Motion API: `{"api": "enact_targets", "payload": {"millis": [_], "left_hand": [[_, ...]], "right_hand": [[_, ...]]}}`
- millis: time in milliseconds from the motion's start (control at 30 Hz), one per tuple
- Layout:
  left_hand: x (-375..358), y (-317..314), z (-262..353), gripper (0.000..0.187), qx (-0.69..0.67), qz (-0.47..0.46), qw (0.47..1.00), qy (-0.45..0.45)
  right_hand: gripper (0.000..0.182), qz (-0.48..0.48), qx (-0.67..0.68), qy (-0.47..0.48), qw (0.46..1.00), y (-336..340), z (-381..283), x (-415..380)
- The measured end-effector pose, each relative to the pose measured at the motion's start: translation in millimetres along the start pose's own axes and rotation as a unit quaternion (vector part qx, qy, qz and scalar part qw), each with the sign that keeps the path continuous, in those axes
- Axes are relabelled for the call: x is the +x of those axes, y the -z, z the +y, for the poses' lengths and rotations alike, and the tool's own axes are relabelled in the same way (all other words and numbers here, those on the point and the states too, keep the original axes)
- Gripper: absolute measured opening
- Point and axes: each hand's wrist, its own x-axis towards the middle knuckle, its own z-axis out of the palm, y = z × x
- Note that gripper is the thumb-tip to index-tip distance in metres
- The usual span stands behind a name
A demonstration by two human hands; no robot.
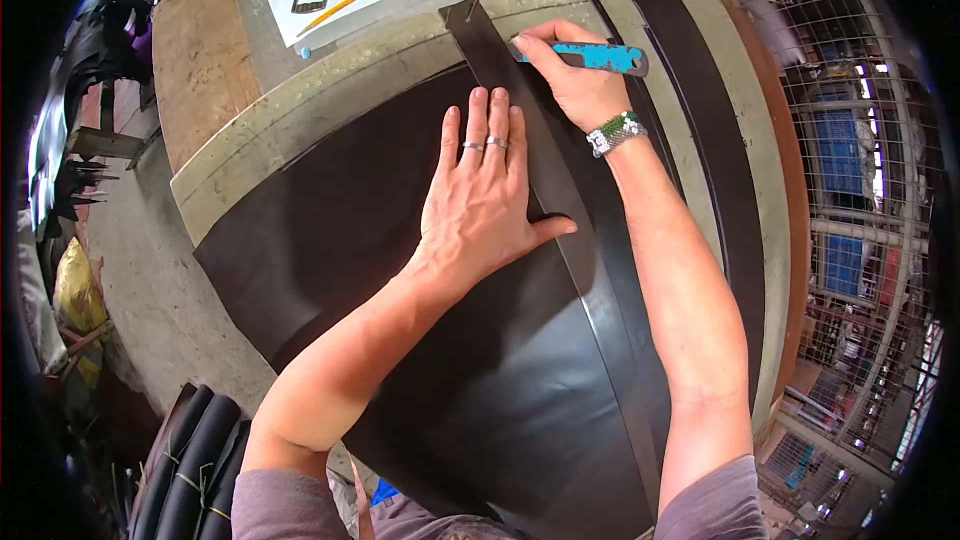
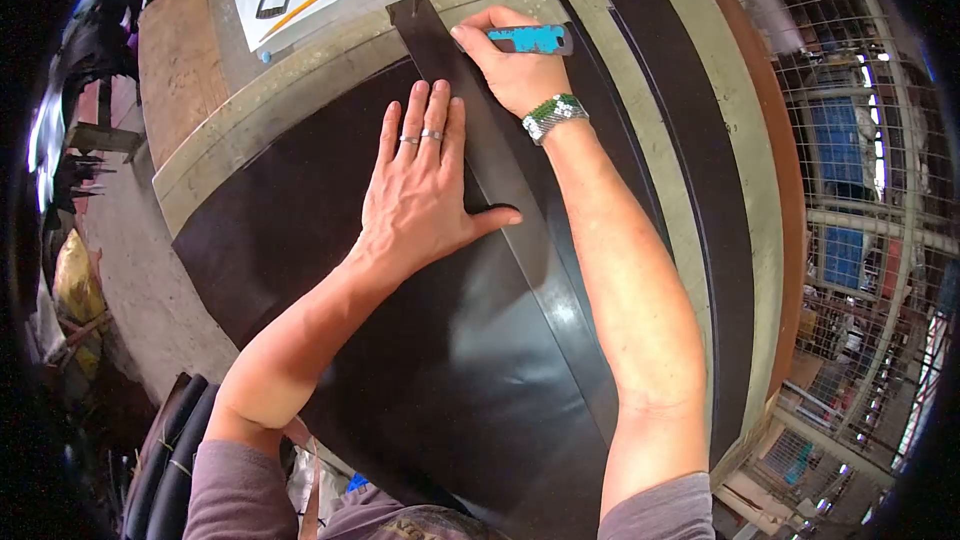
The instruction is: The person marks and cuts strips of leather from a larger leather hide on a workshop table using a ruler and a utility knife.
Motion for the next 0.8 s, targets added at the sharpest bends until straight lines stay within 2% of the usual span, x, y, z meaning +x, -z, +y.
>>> {"api": "enact_targets", "payload": {"millis": [67,167,233,300,333,367,433,467,500,567,600,667,700,733,767,800], "left_hand": [[-1,0,-1,0.126,-0.005,0.006,1.000,-0.008],[-1,-2,-1,0.133,-0.003,0.012,1.000,-0.025],[-1,-4,0,0.137,0.004,0.016,0.999,-0.034],[-2,-6,2,0.136,0.022,0.010,0.999,-0.040],[-2,-5,4,0.135,0.025,0.010,0.999,-0.040],[-2,-6,6,0.136,0.032,0.004,0.999,-0.034],[-2,-6,7,0.137,0.041,0.009,0.999,-0.030],[-4,-6,8,0.137,0.050,0.006,0.998,-0.026],[-3,-6,11,0.138,0.057,0.003,0.998,-0.023],[-2,-5,15,0.138,0.085,-0.013,0.996,-0.012],[-3,-6,16,0.138,0.092,-0.012,0.996,-0.015],[-3,-8,17,0.138,0.101,-0.014,0.995,-0.016],[-1,-10,15,0.138,0.102,-0.009,0.995,-0.020],[-1,-13,13,0.138,0.105,-0.005,0.994,-0.024],[-3,-15,12,0.138,0.109,-0.002,0.994,-0.028],[-4,-17,10,0.136,0.115,0.026,0.991,-0.061]], "right_hand": [[0.032,0.018,0.005,0.000,1.000,-9,4,3],[0.028,0.021,-0.079,0.007,0.997,-13,6,15],[0.027,0.025,-0.167,-0.044,0.985,-14,7,27],[0.029,-0.089,-0.223,-0.002,0.971,-5,-4,37],[0.033,-0.085,-0.224,-0.005,0.971,-3,-4,36],[0.032,-0.036,-0.218,-0.011,0.975,0,-1,26],[0.032,0.056,-0.204,-0.020,0.977,2,2,-4],[0.025,-0.064,-0.152,-0.044,0.985,30,-9,-35],[0.028,-0.079,-0.107,-0.047,0.990,40,-9,-56],[0.030,-0.036,-0.142,-0.055,0.988,57,-8,-121],[0.025,-0.066,-0.126,-0.016,0.990,76,-9,-151],[0.015,-0.092,-0.083,-0.127,0.984,110,-23,-232],[0.014,-0.079,-0.073,-0.118,0.987,122,-20,-270],[0.015,-0.084,-0.113,-0.165,0.976,131,-30,-298],[0.014,-0.076,-0.082,-0.213,0.971,135,-35,-314],[0.014,-0.069,-0.078,-0.186,0.977,133,-30,-319]]}}
